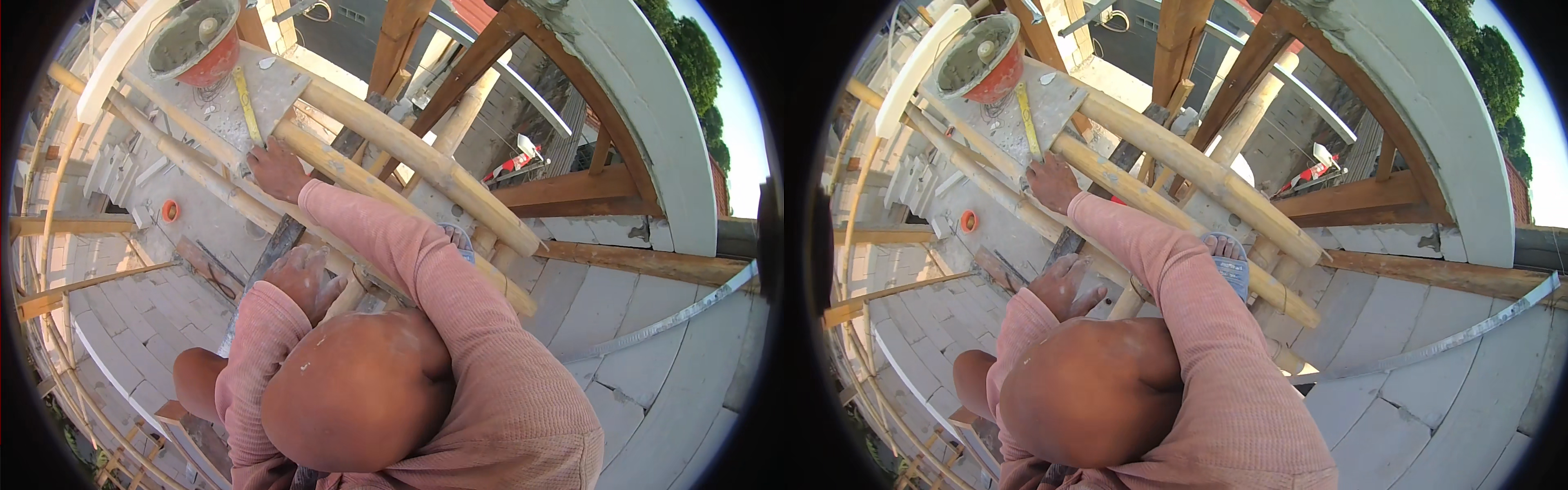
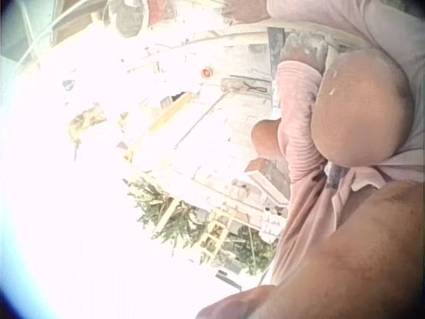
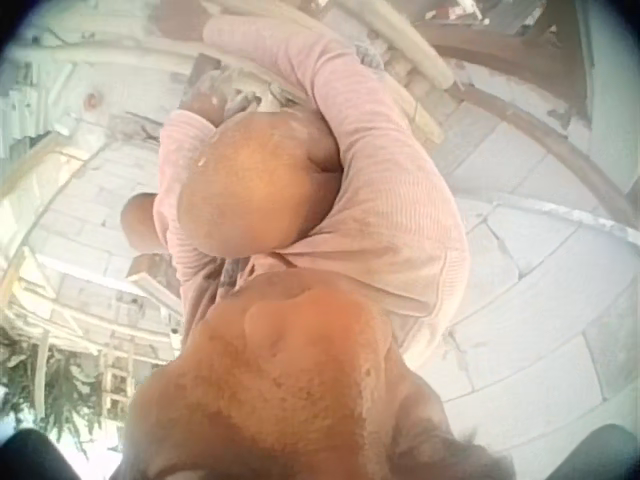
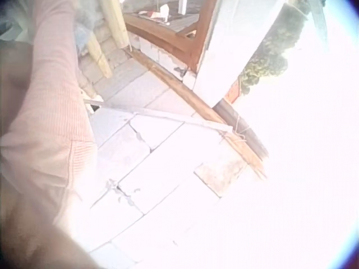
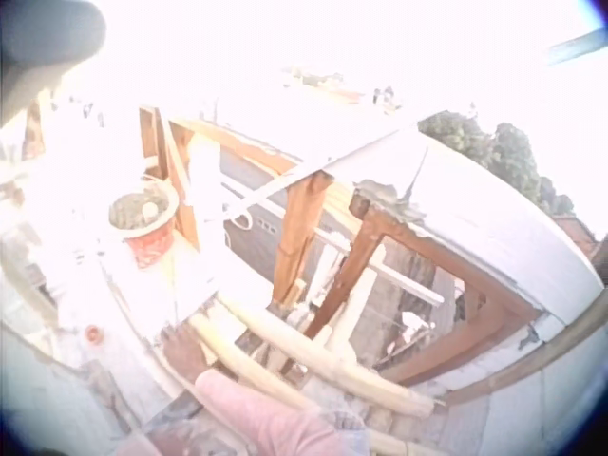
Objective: The person applies mortar onto a block using a trowel, installs the block into the building structure, and applies more mortar from a bucket onto the structure with the trowel.
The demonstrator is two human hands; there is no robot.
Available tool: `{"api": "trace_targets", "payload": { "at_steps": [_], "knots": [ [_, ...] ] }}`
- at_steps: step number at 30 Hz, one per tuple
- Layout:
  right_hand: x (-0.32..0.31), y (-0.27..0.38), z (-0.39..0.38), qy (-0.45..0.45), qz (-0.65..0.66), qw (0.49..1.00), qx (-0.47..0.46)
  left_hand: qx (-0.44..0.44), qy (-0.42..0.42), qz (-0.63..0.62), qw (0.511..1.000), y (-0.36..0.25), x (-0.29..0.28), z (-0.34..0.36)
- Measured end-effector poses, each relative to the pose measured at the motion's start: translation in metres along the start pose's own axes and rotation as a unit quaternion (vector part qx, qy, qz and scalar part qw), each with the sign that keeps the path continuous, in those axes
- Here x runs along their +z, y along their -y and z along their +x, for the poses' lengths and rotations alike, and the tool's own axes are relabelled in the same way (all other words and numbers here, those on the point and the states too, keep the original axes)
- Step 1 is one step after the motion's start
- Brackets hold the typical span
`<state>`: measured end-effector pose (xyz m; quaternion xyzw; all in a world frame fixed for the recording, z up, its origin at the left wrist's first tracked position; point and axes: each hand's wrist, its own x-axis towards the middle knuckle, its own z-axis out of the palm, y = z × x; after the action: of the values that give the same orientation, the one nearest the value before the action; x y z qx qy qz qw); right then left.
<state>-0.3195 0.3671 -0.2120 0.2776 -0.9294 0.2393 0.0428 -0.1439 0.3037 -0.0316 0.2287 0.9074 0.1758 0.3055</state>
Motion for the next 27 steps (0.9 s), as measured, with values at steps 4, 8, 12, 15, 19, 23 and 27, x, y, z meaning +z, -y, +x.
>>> {"api": "trace_targets", "payload": {
  "at_steps": [4,8,12,15,19,23,27],
  "knots": [
    [-0.011,-0.013,-0.008,0.014,0.012,1.000,-0.016,0.025,0.030,0.022,0.999,-0.001,0.012,0.014],
    [-0.042,-0.025,-0.034,0.026,0.013,0.999,-0.021,0.044,0.054,0.005,0.998,-0.008,0.011,0.027],
    [-0.158,-0.033,-0.102,-0.017,0.109,0.994,-0.013,0.042,0.041,-0.032,0.998,0.007,0.011,0.024],
    [-0.348,-0.026,-0.178,0.062,0.177,0.977,0.104,0.038,0.031,-0.056,0.997,0.017,0.029,0.034],
    [-0.560,-0.015,-0.266,-0.134,0.203,0.949,0.201,-0.031,0.046,-0.058,0.997,0.026,0.046,0.052],
    [-0.727,-0.069,-0.339,-0.247,-0.160,0.827,0.479,0.000,0.025,-0.010,1.000,0.030,0.078,0.093],
    [-0.808,-0.191,-0.392,-0.217,-0.124,0.778,0.577,-0.014,-0.027,-0.058,0.998,0.052,0.092,0.117]
  ]
}}
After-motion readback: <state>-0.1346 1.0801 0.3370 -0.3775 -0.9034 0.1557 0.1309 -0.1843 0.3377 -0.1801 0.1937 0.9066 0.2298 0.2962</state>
